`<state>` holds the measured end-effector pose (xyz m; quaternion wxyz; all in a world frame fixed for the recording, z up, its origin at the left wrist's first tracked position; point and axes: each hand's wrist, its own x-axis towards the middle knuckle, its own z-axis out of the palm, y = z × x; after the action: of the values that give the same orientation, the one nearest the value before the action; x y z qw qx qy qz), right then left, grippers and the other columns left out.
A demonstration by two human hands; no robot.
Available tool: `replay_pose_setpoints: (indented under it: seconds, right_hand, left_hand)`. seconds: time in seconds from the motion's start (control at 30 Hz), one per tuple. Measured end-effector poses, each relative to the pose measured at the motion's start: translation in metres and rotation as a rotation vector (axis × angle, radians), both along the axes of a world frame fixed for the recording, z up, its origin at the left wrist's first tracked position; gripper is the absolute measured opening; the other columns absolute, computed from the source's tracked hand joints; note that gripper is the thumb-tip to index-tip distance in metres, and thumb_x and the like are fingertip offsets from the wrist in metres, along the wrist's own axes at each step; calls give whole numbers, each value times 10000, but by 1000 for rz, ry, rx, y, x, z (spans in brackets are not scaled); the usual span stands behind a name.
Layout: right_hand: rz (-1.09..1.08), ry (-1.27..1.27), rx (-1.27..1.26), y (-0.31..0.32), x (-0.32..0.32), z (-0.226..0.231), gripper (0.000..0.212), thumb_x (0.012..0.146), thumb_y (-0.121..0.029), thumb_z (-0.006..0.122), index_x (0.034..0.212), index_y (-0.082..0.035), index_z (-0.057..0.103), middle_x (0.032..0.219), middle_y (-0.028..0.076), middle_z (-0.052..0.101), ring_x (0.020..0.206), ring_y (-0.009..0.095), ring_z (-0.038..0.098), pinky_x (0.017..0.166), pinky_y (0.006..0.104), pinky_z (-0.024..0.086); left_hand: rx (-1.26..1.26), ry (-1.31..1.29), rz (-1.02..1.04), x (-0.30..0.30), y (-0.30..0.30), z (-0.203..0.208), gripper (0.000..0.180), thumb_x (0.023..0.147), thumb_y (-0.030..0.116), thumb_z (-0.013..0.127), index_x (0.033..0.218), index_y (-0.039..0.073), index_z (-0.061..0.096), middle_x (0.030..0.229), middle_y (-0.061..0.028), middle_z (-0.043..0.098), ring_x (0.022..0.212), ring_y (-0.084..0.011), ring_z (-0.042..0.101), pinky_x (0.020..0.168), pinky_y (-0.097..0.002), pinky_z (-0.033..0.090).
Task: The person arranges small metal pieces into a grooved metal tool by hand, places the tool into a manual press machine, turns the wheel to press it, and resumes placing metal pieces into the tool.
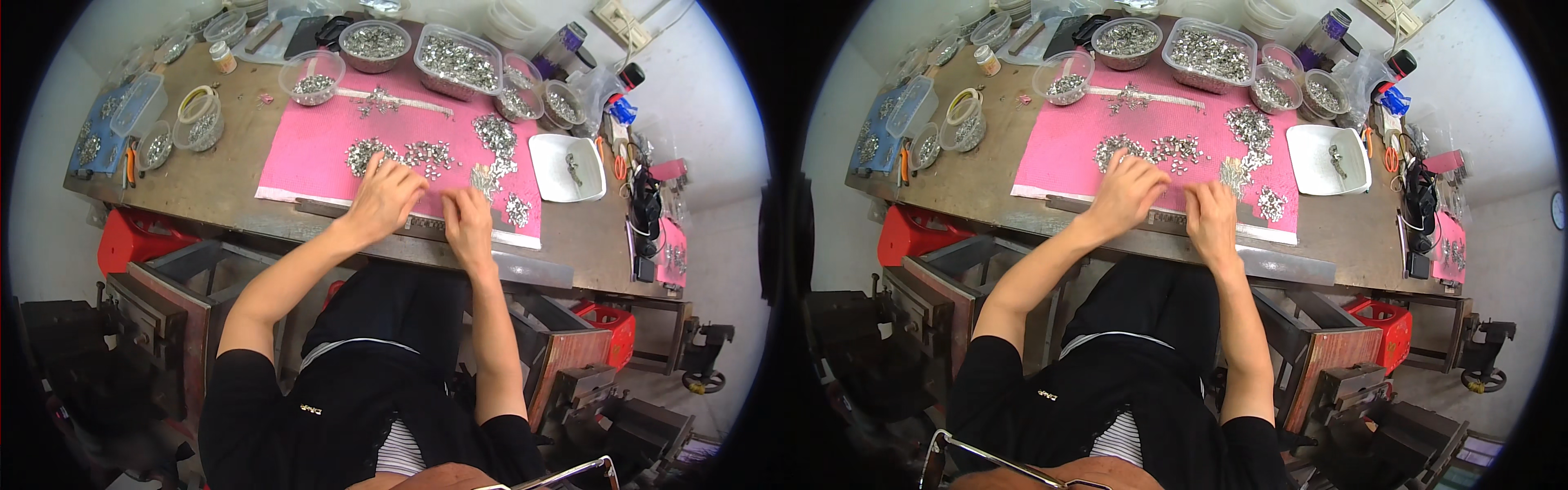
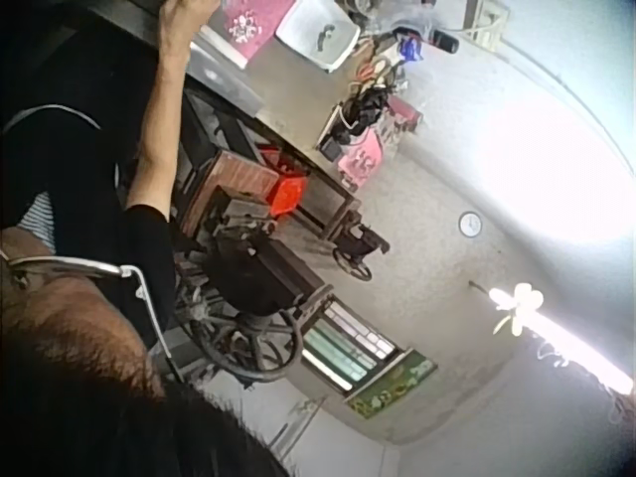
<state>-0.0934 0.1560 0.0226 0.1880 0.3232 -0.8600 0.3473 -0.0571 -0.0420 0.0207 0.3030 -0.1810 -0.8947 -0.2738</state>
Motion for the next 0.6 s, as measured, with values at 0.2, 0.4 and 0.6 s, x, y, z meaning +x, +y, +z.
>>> replay_pose_setpoints:
  seconds: [0.2,0.4,0.6]
  right_hand:
    - [-104,0,168,-15,-40,2,97,881,-123,715,960,-67,723,886,117,627,882,317,608,781,451,444]
    - [-24,-94,150,-8,-43,-2,99,868,-137,717,936,-65,715,880,125,631,876,322,613,787,457,444]
    - [-71,10,136,-5,-43,-5,85,859,-108,706,931,-61,711,878,119,634,876,320,616,791,452,448]
  left_hand:
    - [-101,-63,78,-44,6,-4,139,851,196,768,916,104,687,911,-42,612,917,-262,569,979,-481,373]
    - [-77,-112,87,-45,2,-10,111,840,177,763,863,104,683,881,-40,625,906,-261,575,965,-484,368]
    - [-54,-54,120,-47,1,-15,68,844,149,741,856,104,690,863,-39,629,889,-251,580,964,-475,368]
